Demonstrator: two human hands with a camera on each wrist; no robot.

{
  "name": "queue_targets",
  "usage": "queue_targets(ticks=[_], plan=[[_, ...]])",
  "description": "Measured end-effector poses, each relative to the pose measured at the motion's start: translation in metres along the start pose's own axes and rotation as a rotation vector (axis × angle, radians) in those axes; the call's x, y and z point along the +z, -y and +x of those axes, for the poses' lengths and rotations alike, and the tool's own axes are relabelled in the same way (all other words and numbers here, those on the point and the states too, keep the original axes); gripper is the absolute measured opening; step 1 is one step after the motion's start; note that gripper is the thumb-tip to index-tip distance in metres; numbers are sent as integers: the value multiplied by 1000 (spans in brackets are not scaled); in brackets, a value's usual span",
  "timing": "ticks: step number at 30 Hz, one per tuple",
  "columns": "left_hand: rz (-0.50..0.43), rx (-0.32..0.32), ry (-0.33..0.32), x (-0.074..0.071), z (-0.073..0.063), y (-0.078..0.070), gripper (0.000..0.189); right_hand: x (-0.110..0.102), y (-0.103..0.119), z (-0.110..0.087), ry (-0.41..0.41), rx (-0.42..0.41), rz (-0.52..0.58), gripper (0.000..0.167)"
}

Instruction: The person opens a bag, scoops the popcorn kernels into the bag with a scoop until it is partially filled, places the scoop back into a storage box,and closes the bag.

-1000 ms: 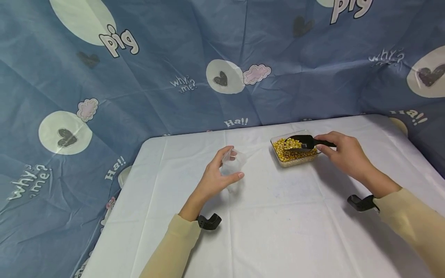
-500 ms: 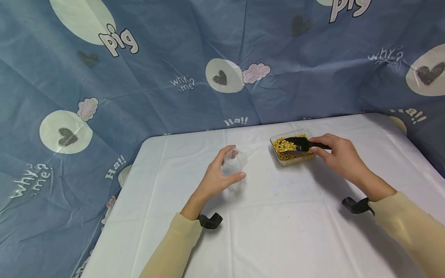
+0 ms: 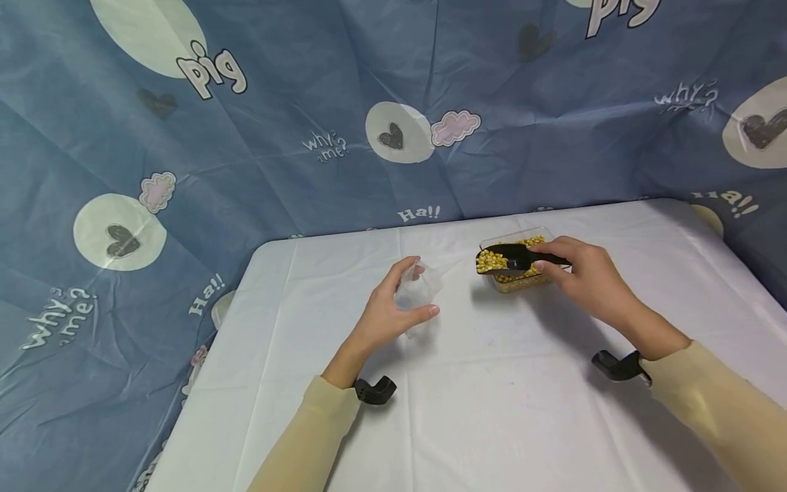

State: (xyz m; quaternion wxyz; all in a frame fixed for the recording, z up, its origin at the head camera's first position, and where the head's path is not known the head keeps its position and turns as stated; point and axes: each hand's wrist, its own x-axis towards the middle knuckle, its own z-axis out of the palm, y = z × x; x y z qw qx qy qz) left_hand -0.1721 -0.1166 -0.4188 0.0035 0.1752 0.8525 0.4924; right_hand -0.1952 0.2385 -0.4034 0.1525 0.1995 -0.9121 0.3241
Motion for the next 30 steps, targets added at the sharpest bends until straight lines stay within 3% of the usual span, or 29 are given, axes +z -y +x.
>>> queue_targets(ticks=[11,30], plan=[[-4,-19,3,1,0,-2,90,6,26,5,31,4,74,30],[-2,-13,4,4,0,-2,88,13,54,14,60,-83,118,30]])
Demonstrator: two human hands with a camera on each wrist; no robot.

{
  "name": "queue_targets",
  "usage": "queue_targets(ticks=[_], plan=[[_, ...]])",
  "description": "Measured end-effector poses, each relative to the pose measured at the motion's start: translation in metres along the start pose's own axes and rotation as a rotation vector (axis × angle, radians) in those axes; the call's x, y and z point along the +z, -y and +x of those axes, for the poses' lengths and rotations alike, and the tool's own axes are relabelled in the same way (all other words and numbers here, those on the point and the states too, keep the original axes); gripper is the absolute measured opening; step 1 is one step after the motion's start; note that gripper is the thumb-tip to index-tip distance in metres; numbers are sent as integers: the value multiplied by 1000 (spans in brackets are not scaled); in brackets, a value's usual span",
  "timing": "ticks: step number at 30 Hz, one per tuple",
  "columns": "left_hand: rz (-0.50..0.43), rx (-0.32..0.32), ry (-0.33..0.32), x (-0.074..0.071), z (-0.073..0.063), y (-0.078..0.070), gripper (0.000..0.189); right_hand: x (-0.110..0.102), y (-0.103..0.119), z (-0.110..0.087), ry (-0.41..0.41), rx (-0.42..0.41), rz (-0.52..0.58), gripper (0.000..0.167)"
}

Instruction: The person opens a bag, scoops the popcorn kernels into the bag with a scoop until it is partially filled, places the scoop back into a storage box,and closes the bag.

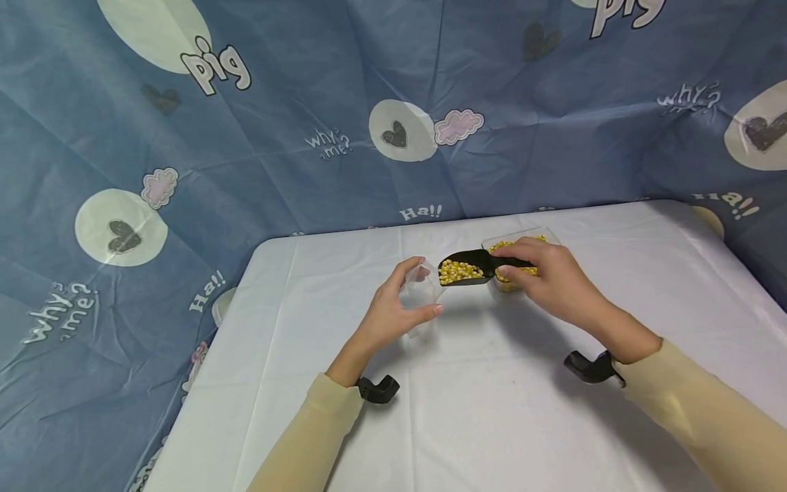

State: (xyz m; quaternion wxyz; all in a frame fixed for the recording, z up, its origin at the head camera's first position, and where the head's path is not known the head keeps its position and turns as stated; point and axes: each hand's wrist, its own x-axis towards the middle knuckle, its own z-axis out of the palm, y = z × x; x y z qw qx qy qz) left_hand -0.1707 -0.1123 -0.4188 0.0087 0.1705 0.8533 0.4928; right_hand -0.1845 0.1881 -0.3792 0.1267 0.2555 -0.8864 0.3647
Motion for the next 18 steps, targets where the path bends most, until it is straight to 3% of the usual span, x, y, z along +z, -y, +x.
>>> queue_targets(ticks=[18], plan=[[33,12,34,1,-1,-2,83,12,17,7,59,-46,4,31]])
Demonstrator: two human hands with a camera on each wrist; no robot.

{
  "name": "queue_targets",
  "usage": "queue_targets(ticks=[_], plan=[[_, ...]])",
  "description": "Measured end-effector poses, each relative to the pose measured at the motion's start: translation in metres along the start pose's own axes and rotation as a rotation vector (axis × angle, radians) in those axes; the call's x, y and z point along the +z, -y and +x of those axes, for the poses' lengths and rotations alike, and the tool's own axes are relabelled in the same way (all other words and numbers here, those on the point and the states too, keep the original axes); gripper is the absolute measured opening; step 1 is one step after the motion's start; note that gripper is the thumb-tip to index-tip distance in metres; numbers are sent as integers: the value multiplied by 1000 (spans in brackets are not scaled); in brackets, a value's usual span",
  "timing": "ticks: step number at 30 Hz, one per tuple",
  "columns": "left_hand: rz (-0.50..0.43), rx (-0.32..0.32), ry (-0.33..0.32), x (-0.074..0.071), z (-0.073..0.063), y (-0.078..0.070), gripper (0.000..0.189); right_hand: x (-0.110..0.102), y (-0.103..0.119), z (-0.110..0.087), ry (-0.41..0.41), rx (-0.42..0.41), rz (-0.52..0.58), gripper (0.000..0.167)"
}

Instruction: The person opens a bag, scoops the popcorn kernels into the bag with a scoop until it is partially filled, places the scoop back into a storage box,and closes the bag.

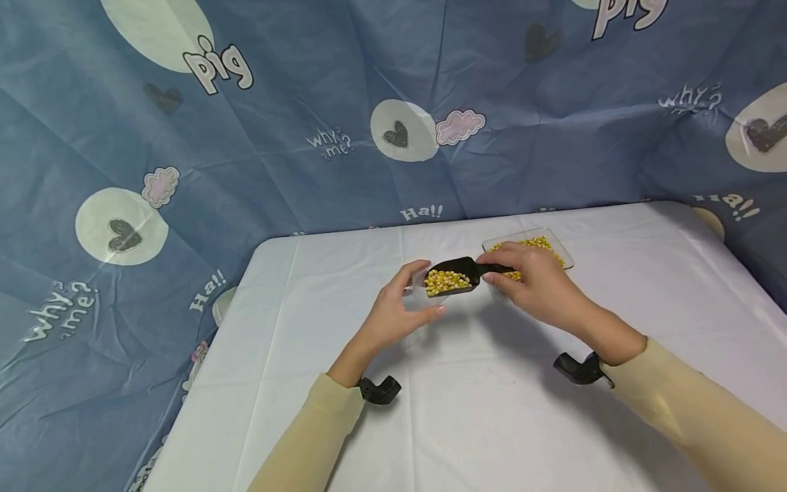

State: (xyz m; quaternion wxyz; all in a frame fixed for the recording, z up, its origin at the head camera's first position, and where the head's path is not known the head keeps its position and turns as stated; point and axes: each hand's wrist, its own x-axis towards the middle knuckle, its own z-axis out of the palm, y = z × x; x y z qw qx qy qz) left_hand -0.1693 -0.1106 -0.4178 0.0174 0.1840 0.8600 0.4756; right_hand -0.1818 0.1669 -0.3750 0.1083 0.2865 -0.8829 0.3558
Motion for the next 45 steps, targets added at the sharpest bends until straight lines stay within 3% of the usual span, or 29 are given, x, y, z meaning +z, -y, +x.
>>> queue_targets(ticks=[12,21,31,45], plan=[[12,0,11,4,2,2,86,13,2,1,17,-60,-31,31],[-30,30,16,2,2,4,76,18,4,4,21,-111,-43,29],[-157,-54,84,-1,2,9,66,23,10,5,27,-119,-43,28],[-133,-42,89,-2,0,7,68,29,15,11,24,-239,-110,28]])
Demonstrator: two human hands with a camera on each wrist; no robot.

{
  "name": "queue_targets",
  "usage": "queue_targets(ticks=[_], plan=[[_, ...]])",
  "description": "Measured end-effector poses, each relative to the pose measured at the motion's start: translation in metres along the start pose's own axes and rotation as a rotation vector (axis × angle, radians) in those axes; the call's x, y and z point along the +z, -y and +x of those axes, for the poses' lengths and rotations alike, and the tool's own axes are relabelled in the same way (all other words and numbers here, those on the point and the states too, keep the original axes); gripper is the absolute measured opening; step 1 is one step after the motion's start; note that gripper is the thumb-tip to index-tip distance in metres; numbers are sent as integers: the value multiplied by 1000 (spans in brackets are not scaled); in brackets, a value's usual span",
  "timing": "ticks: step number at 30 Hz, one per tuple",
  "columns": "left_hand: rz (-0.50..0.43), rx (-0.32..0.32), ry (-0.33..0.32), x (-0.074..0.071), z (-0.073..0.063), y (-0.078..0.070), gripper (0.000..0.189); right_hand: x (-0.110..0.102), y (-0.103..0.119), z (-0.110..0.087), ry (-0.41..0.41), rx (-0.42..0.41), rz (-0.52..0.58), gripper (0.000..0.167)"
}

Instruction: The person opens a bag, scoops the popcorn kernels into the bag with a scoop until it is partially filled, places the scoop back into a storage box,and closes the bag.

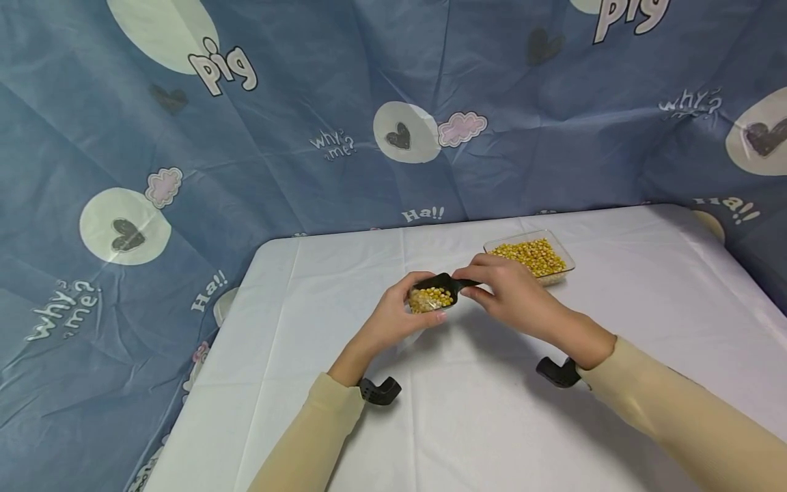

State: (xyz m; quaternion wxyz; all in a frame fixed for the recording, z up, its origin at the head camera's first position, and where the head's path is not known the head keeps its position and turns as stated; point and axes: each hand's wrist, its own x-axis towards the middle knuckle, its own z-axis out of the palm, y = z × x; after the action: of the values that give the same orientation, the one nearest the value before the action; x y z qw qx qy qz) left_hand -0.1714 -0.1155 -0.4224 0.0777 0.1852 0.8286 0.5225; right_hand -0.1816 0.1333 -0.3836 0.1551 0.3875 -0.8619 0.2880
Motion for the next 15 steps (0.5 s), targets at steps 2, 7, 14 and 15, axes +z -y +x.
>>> queue_targets(ticks=[2,7,14,15], plan=[[9,-1,-8,0,0,0,68,0,2,1,-6,-21,-19,28],[17,1,-14,1,0,1,66,0,5,4,-18,-75,-58,29],[20,13,-8,3,0,4,70,0,10,10,-24,-163,-121,29],[19,17,-6,3,0,4,69,0,10,10,-26,-176,-132,29]])
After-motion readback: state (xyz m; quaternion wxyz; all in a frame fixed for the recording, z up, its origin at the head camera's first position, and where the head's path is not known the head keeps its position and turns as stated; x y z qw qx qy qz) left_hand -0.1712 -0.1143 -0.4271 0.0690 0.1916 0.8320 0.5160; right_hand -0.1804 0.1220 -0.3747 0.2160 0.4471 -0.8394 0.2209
